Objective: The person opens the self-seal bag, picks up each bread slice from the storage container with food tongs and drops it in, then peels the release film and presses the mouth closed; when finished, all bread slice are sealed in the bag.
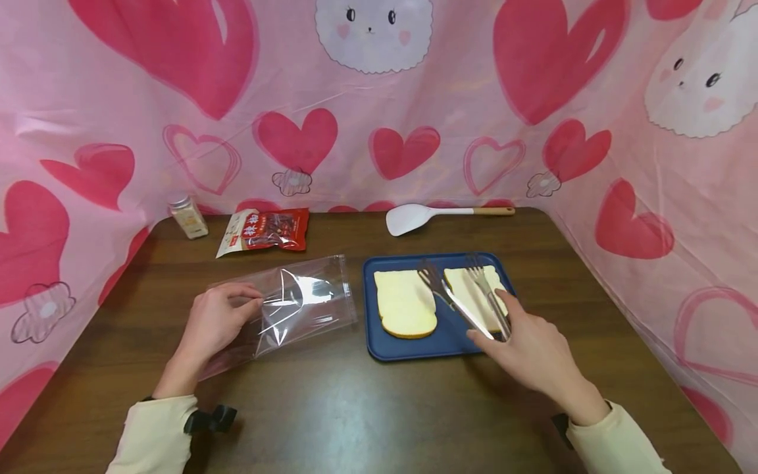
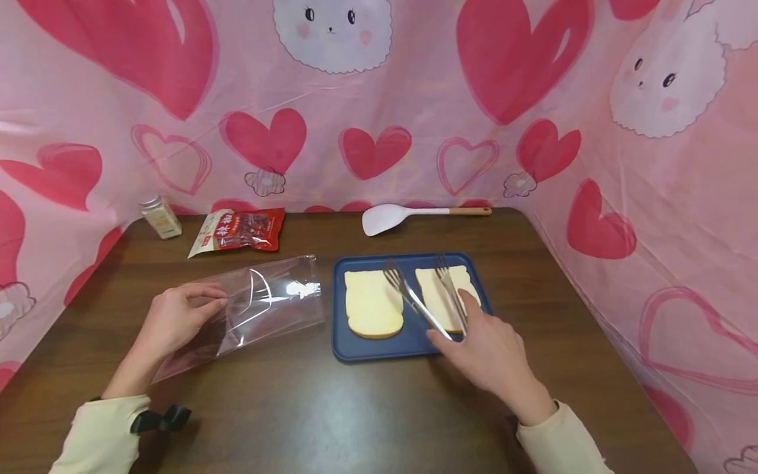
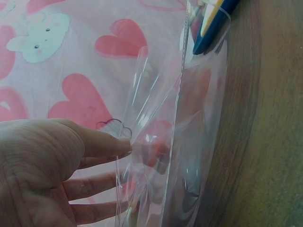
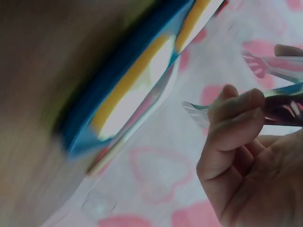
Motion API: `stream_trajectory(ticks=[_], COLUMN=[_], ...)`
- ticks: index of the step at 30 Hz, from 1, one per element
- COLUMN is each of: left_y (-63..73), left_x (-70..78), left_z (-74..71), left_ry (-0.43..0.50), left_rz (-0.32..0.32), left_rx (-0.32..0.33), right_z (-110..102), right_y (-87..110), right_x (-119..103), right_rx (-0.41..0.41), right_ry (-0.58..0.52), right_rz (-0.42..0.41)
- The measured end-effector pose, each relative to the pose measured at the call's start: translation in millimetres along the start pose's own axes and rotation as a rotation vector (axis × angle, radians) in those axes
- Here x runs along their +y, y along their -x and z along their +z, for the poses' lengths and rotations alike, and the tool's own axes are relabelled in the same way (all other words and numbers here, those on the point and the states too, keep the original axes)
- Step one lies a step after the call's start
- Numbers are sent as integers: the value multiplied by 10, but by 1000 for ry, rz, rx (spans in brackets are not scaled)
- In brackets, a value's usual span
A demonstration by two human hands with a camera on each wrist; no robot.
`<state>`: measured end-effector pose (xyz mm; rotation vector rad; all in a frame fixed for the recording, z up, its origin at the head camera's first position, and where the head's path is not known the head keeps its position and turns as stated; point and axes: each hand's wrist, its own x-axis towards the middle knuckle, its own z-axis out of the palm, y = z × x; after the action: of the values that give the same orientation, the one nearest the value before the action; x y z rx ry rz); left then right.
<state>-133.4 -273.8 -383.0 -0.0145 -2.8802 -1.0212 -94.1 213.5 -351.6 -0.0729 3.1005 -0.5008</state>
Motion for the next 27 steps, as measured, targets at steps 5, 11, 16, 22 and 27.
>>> stream_trajectory(ticks=[5,11,16,22,27], left_y=[4,9,8,13,15], left_x=[-1,0,10,7,8], left_z=[-8,-11,-10,-16,-10], left_ry=[5,5,6,12,7], left_rz=[-6,-11,-21,-28,-16], left_rx=[-4,-8,-12,-17,-7], right_z=[117,254,345,430,387], right_y=[162,270,352,398,374], right_x=[-274,-430,-554,-644,-570], right_rx=[-118,-201,-192,-194,-222], right_ry=[22,8,40,77,122], right_rz=[-10,4,-4,-14,-39])
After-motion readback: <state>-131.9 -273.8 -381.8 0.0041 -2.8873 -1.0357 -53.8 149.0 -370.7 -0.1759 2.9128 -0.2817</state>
